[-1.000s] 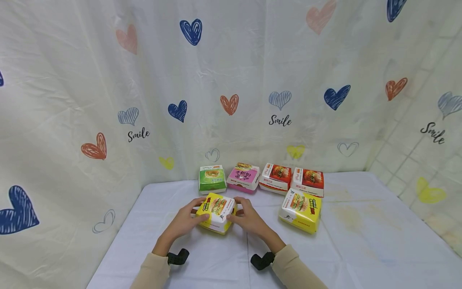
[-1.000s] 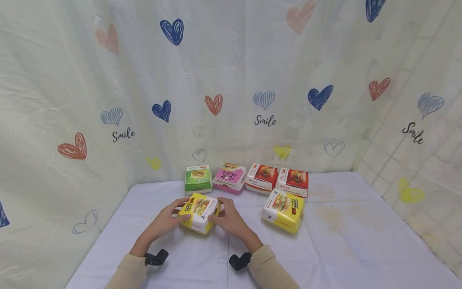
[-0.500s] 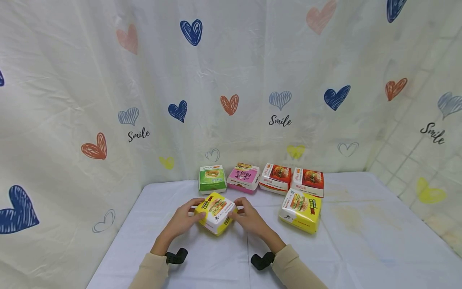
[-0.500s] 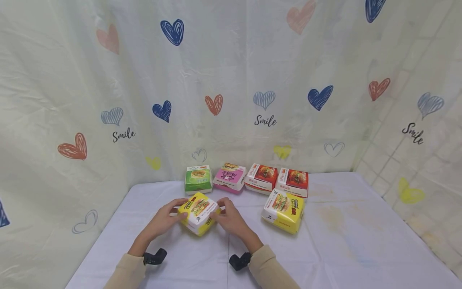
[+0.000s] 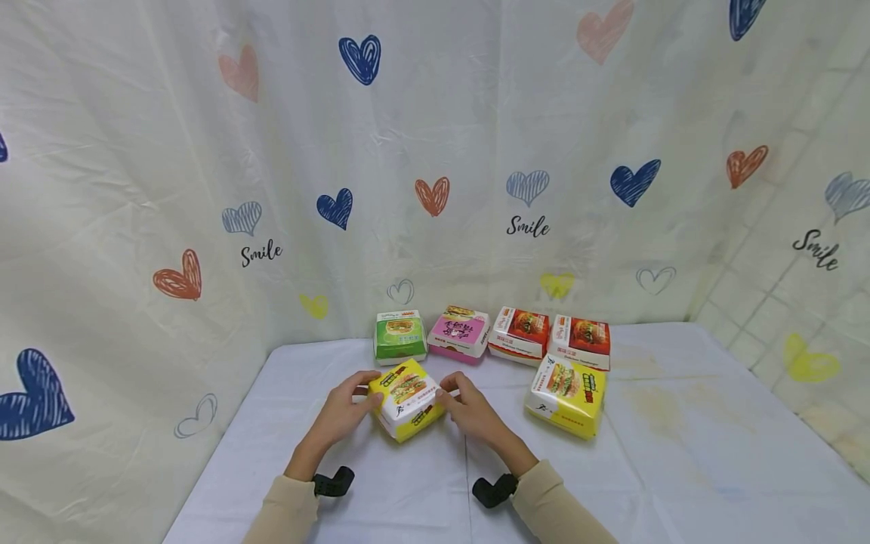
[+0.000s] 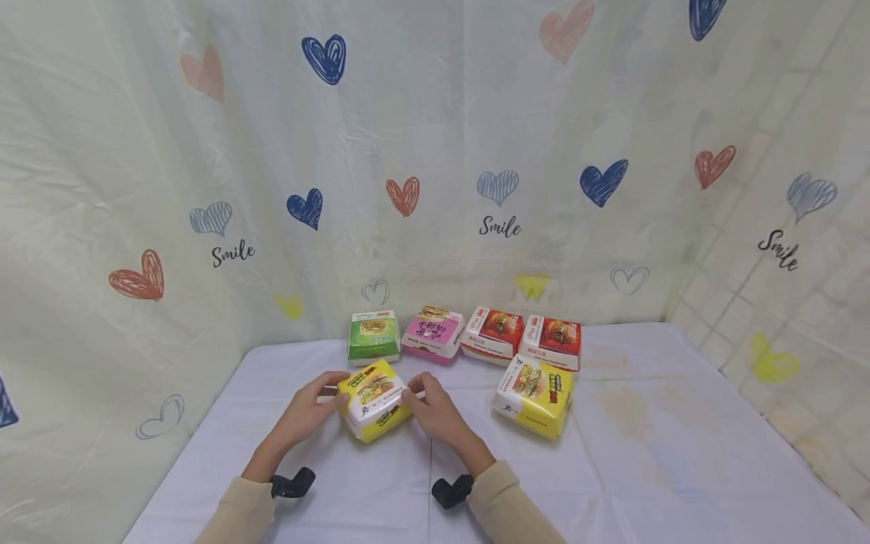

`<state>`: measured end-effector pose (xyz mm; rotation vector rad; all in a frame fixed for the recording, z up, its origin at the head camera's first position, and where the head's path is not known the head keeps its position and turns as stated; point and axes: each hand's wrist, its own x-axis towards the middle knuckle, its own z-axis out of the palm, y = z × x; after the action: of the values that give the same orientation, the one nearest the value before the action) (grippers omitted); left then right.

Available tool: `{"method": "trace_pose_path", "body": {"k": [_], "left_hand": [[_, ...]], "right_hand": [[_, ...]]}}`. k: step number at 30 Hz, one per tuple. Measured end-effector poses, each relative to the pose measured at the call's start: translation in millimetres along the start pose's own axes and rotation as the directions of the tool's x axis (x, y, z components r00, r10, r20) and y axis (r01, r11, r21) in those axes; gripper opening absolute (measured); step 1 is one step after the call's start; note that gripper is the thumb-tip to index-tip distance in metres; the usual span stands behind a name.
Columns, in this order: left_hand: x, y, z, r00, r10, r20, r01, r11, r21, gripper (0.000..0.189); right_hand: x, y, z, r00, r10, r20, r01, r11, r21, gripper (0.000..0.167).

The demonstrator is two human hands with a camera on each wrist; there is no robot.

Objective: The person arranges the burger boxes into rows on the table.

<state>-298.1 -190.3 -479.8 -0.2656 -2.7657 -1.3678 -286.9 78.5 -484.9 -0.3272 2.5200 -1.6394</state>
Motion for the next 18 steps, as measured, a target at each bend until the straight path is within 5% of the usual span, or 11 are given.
{"method": "trace_pose_path", "body": {"k": [11, 18], "left_hand": [[0.1, 6.2, 4.9, 0.995, -0.043, -0.091, 0.047, 0.998, 0.043, 0.041], [0.1, 6.1, 6.4, 0.994, -0.075, -0.08, 0.079, 0.996, 0.047, 0.044]], "right_hand": [[-1.5, -1.0, 0.9, 1.0, -0.005, 0.027, 0.004, 1.0, 0.014, 0.036], [-2.5, -1.3, 0.9, 0.997, 0.024, 0.067, -0.024, 1.0, 0.012, 0.05]]}}
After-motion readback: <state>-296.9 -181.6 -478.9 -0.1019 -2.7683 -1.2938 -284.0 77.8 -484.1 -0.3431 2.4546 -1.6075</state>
